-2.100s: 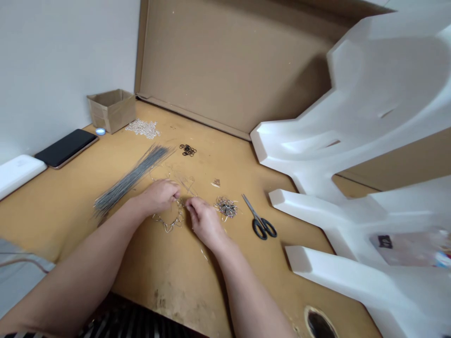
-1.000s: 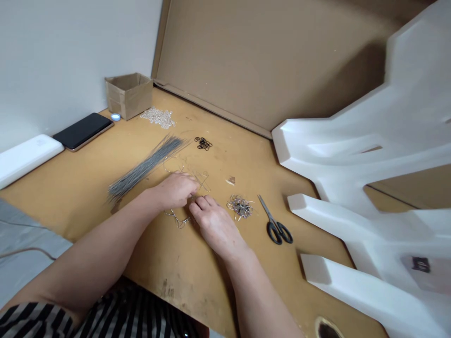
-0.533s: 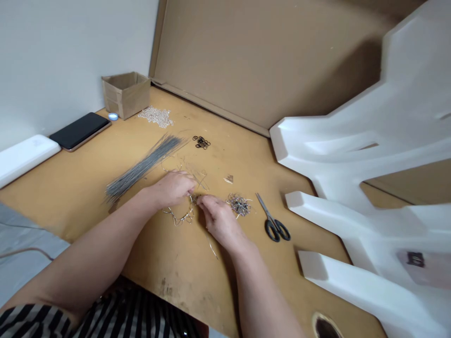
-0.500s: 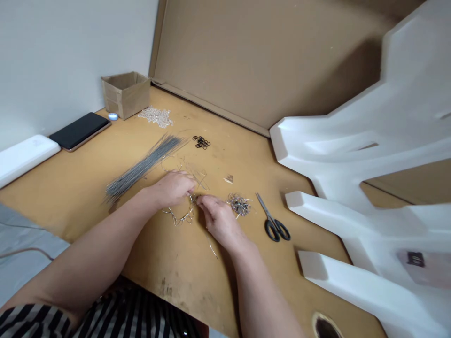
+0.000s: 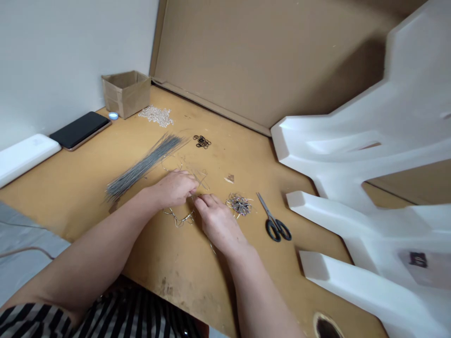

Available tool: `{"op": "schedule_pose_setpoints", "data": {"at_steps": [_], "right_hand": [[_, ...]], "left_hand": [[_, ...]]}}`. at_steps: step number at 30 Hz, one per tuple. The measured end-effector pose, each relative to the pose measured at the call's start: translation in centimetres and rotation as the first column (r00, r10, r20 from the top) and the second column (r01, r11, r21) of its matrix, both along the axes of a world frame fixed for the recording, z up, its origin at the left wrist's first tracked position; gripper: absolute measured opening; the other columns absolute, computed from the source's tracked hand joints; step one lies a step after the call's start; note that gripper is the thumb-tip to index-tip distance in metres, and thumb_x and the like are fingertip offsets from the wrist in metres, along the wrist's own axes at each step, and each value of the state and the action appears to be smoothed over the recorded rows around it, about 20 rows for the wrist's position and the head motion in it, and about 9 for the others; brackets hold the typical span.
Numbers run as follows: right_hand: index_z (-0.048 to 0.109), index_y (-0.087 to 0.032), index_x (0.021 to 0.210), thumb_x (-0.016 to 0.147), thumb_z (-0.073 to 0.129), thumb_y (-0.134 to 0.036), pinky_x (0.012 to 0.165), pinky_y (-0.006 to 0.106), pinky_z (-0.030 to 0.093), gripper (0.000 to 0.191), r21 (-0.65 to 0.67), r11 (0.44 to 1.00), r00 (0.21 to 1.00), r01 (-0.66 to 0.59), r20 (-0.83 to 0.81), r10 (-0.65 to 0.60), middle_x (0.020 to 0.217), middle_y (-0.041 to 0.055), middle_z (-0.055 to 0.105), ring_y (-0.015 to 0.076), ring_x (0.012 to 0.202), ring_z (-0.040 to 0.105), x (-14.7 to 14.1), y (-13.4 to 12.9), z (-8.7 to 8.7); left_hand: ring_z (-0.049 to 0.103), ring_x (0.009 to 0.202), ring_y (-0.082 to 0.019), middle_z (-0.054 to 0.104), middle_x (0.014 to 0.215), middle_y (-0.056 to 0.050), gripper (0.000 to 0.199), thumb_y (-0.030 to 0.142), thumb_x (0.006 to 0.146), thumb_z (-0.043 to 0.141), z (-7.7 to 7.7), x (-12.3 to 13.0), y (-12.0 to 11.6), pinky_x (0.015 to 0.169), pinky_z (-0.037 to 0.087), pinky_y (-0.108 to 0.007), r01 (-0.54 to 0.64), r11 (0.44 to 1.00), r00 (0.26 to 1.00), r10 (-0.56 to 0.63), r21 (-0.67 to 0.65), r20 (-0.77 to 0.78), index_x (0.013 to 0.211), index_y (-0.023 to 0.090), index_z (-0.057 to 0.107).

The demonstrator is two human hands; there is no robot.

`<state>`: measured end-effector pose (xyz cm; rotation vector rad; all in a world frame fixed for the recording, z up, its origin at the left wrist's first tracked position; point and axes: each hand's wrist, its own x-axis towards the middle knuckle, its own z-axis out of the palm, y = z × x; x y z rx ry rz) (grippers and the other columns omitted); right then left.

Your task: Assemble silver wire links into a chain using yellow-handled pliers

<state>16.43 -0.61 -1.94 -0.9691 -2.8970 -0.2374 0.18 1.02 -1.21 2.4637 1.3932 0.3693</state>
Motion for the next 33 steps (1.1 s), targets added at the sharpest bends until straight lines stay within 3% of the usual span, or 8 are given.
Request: {"op": "schedule_pose_setpoints", "data": {"at_steps": [7,20,26,33], "right_hand": [[0.057,-0.013,0.089,0.079,0.047,-0.003,0.063,0.028,0.042,0.018,0.062,0.998,0.995,-0.012,0.097,0.006,0.077,0.0079,0.059,0.0193,0.071,0.049,-0.4,-0.5,0.8],[0.057,-0.014,0.082,0.077,0.047,-0.001,0.061,0.028,0.042,0.017,0.045,0.999,0.997,0.001,0.079,-0.004,0.075,0.0074,0.059,0.0188,0.069,0.048,-0.2,-0.4,0.7],[0.056,-0.015,0.077,0.072,0.040,0.005,0.063,0.026,0.042,0.026,-0.042,0.998,0.998,0.052,-0.036,-0.054,0.072,0.0066,0.059,0.0173,0.069,0.050,0.3,-0.2,0.2],[0.055,-0.016,0.076,0.077,0.038,-0.001,0.065,0.025,0.043,0.022,-0.205,0.974,0.973,0.101,-0.186,-0.140,0.073,0.0072,0.060,0.0167,0.069,0.054,0.9,0.4,-0.3]], "left_hand": [[0.056,0.083,-0.021,0.064,0.080,-0.007,0.017,0.010,0.069,0.043,0.0,0.1,-0.1,0.075,0.041,-0.034,0.008,1.000,1.000,-0.008,0.023,0.012,0.075,0.016,0.058],[0.056,0.085,-0.021,0.065,0.084,-0.007,0.018,0.009,0.071,0.043,0.3,0.1,-0.2,0.075,0.041,-0.033,0.007,1.000,1.000,-0.007,0.002,0.008,0.076,0.015,0.058],[0.056,0.085,-0.022,0.065,0.083,-0.007,0.016,0.009,0.069,0.044,-0.2,0.0,0.0,0.074,0.041,-0.034,0.005,1.000,1.000,-0.005,0.016,0.022,0.074,0.016,0.057],[0.056,0.085,-0.021,0.064,0.083,-0.006,0.017,0.008,0.068,0.043,-0.4,-0.2,0.3,0.075,0.041,-0.033,-0.002,1.000,0.998,0.003,-0.014,0.066,0.074,0.017,0.056]]}}
